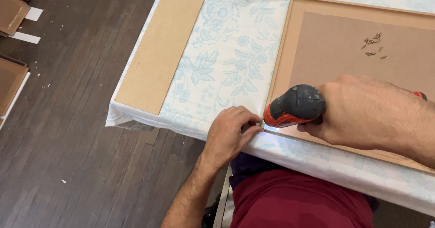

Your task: Attaching metal corner brackets to wooden picture frames using a power drill and screws.

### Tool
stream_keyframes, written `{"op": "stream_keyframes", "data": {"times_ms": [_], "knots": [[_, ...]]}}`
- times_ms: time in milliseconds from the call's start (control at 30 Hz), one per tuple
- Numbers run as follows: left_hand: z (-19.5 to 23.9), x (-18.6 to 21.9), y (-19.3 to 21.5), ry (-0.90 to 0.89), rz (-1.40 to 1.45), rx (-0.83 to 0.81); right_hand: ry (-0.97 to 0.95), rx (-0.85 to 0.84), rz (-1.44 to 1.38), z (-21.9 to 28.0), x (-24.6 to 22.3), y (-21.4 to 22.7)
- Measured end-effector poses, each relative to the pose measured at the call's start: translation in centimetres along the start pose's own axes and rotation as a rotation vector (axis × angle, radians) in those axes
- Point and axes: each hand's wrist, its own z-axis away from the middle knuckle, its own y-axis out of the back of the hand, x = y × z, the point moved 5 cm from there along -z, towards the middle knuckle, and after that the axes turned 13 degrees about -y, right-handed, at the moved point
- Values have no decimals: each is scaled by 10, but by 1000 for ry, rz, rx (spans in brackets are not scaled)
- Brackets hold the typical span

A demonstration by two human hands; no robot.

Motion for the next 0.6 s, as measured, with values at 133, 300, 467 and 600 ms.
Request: {"op": "stream_keyframes", "data": {"times_ms": [133, 300, 467, 600], "knots": [[-1, 1, 1, 23, -3, -18, -25, -18, -4, 3, -1, 4], [-1, 1, 1, 8, -4, -20, -7, -11, 25, 3, -2, 4], [-1, 1, 0, -7, -9, -5, 0, -7, 11, 0, 0, 0], [0, 0, 0, -9, -17, -3, -2, -4, 18, -1, -1, -1]]}}
